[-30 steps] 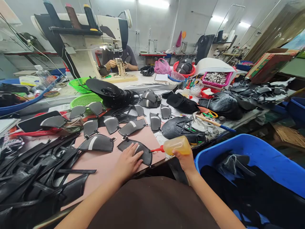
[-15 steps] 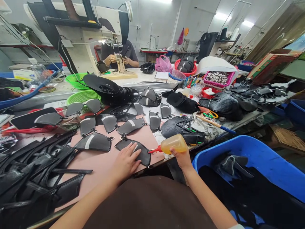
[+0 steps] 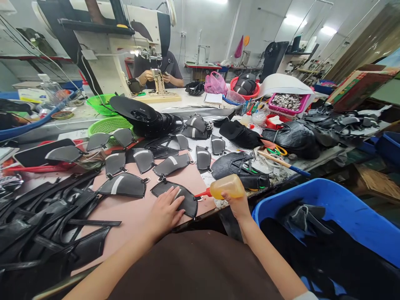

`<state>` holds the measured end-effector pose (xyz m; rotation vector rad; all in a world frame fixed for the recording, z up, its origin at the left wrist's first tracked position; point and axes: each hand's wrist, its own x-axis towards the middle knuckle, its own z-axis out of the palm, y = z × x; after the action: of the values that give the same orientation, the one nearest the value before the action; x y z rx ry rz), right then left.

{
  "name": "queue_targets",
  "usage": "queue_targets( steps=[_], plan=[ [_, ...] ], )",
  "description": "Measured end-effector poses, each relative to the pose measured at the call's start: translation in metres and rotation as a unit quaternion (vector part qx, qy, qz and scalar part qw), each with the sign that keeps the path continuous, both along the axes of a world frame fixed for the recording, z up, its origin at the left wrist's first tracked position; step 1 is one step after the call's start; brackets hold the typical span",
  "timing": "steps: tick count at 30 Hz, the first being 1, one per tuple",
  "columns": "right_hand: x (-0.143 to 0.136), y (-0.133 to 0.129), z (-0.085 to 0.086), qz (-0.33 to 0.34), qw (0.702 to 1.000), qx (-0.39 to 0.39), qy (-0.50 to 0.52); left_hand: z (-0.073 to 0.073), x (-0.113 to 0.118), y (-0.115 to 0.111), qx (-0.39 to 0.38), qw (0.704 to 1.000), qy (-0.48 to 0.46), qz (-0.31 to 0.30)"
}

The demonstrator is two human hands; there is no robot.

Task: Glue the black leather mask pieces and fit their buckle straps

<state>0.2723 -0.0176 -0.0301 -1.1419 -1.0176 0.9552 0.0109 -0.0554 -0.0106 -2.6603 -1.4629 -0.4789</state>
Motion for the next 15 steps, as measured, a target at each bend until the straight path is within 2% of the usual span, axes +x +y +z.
queue_targets(
  steps=[6, 11, 15],
  plan=[
    [0.001, -0.005, 0.001, -0.010, 1.000, 0.001, 0.000, 0.000, 0.000, 0.002, 0.014, 1.000, 0.003, -0.007],
    [0.005, -0.013, -0.006, -0.027, 1.000, -0.003, 0.014, 0.000, 0.000, 0.003, 0.017, 1.000, 0.004, -0.005],
    [0.008, -0.022, -0.012, -0.015, 0.999, -0.013, 0.031, 0.001, 0.001, 0.003, 0.011, 1.000, 0.011, -0.003]
  ],
)
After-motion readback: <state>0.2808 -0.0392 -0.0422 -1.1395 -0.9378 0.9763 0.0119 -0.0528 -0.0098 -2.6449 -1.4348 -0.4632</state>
